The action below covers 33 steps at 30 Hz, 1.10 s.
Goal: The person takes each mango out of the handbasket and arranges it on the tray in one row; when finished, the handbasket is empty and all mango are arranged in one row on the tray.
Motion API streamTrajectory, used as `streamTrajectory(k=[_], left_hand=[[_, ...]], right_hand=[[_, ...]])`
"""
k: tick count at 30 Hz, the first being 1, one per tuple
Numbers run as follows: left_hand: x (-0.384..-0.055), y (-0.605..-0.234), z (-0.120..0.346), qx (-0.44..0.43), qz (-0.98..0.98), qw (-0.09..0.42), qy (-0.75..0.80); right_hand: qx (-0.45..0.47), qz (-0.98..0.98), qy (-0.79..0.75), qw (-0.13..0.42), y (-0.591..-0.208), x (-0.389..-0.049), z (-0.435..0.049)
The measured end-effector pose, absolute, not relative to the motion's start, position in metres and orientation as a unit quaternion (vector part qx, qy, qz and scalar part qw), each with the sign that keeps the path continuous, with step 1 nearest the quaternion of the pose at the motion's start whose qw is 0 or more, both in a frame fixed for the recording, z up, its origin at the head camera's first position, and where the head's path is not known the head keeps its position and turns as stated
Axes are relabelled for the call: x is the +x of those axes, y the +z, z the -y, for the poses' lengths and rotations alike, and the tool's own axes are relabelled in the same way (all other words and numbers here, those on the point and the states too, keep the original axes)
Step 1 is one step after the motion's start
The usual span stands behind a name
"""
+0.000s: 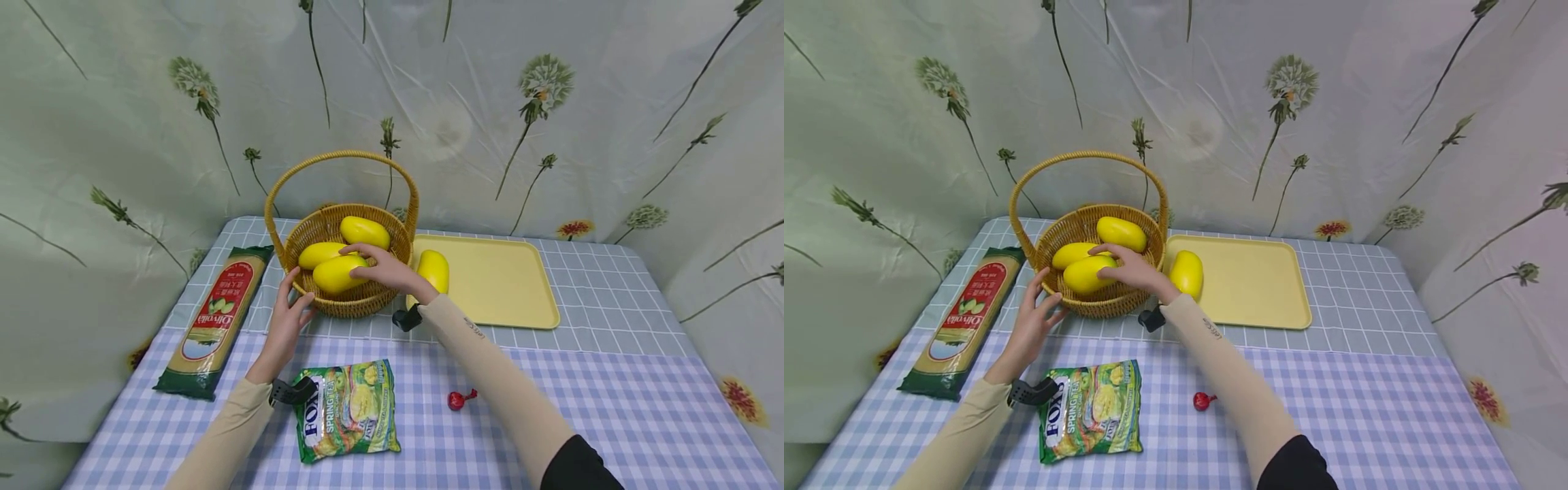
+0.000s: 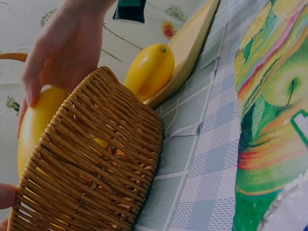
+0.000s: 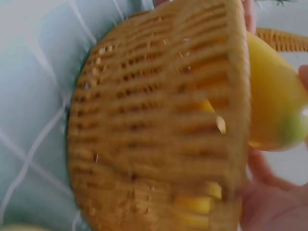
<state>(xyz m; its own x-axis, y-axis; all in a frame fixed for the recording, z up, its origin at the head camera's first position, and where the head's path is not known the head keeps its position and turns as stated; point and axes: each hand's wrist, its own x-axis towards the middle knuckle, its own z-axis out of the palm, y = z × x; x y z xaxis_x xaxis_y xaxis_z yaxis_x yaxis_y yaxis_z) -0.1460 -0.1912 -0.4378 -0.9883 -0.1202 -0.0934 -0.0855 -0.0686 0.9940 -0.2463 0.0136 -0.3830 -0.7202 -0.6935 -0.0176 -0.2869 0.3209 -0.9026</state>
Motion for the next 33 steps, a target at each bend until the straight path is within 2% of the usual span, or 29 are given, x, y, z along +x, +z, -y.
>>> streamTrajectory(k=[8, 17, 33], left_hand=[[-0.146, -0.439, 0.191, 0.068, 0.673, 0.019, -0.736], [-0.145, -0.441, 0.19, 0.067, 0.672, 0.021, -0.737], [-0.145, -0.44, 0.189, 0.069, 0.68, 0.024, -0.73]], right_hand=[[-0.292, -0.753, -0.558, 0.193, -0.376, -0.247, -0.046], [-0.295, -0.657, -0.65, 0.243, -0.37, -0.247, -0.082], [-0.287, -0.679, -0.647, 0.194, -0.374, -0.247, -0.125]])
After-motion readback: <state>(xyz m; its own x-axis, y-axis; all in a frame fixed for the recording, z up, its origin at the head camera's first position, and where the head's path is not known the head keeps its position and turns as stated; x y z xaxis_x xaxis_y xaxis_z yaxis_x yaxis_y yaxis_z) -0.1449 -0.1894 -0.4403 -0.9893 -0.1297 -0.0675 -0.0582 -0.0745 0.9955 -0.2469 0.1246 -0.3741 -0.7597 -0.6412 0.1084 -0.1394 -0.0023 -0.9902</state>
